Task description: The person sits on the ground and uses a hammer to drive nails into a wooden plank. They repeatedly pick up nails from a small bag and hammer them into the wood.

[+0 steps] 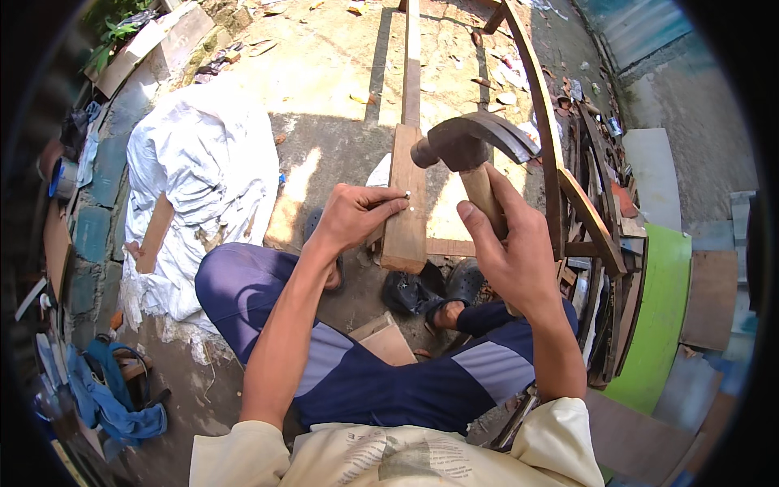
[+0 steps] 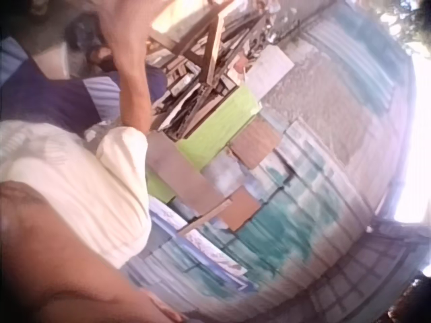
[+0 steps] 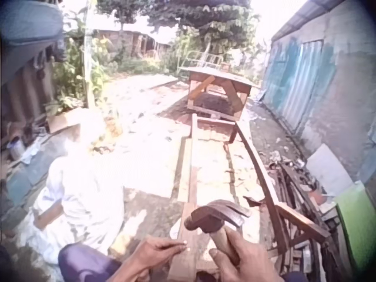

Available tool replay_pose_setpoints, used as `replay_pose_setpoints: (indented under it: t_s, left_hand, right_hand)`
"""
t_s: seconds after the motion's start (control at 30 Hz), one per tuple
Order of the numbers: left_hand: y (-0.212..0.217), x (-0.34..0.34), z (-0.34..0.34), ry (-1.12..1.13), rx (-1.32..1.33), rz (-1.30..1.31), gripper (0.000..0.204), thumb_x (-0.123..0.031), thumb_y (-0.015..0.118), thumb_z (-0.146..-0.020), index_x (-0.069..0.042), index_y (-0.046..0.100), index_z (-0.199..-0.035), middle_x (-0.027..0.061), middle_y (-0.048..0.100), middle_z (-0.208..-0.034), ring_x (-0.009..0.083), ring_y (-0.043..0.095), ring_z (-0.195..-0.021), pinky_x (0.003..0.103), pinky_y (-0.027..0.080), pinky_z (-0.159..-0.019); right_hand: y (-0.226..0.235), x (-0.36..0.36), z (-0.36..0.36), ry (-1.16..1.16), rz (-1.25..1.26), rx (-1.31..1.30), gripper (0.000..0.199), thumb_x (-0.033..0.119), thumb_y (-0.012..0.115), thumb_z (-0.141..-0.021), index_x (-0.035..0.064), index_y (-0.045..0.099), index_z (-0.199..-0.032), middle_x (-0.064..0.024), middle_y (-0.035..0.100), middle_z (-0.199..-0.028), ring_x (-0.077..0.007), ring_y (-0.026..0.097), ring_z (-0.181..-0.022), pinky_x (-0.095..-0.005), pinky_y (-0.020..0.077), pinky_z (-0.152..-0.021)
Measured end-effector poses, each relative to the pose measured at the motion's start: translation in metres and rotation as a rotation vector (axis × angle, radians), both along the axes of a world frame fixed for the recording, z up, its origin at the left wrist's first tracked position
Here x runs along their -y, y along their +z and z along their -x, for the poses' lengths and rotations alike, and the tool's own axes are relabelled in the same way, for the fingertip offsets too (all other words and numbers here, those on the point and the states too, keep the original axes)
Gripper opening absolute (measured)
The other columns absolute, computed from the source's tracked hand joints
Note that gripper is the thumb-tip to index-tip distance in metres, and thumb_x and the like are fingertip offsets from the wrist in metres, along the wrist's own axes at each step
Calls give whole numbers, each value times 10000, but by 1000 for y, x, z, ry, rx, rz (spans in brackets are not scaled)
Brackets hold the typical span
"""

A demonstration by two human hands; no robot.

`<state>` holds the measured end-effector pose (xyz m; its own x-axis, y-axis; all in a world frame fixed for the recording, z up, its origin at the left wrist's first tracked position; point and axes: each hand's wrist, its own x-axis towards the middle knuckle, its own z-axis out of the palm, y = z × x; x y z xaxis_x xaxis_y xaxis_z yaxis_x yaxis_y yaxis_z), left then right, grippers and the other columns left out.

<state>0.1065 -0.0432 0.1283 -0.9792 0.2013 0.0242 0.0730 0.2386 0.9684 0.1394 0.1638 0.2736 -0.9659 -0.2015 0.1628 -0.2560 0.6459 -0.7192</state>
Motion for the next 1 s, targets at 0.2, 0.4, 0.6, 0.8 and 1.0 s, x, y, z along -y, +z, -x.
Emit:
replay_pose_setpoints:
  t_s: [0.2, 0.4, 0.6, 0.8, 1.0]
  left_hand:
    - [-6, -3, 4, -16, -30, -91, 233, -181, 758, -881, -24, 755, -1053, 132, 764, -876, 78, 702, -756, 257, 548, -655]
    - [8, -5, 0, 8, -15, 52, 195, -131, 743, -896, -16, 759, -1053, 87, 773, -894, 76, 698, -809, 236, 557, -714]
    - [-3, -5, -4, 50, 3, 0, 188, -148, 745, -895, -17, 765, -1028, 88, 774, -898, 79, 701, -790, 237, 553, -692]
    - [4, -9, -5, 51, -11, 20, 194, -156, 741, -900, -12, 764, -1028, 93, 774, -904, 78, 704, -795, 242, 551, -686]
    - [4, -6, -6, 65, -26, 40, 200, -164, 737, -906, -14, 763, -1035, 87, 775, -913, 82, 702, -782, 245, 549, -689]
  right_hand:
    - [-1, -2, -1, 133, -214, 224, 428, 101, 630, -922, -92, 520, -1289, -321, 658, -850, -478, 663, -807, -492, 508, -738]
    - [-1, 6, -2, -57, 38, 1, 427, 105, 634, -931, -100, 517, -1287, -300, 662, -834, -453, 677, -764, -440, 522, -671]
    - [2, -4, -5, 41, -71, 137, 442, 124, 640, -941, -88, 523, -1311, -251, 658, -821, -328, 672, -736, -376, 513, -662]
    - [-20, -5, -5, 56, -118, 52, 445, 99, 624, -917, -116, 513, -1290, -322, 654, -863, -497, 653, -820, -480, 514, -735]
    - [6, 2, -8, -19, 8, 16, 451, 122, 644, -928, -45, 531, -1332, -274, 666, -847, -414, 678, -734, -430, 508, -692]
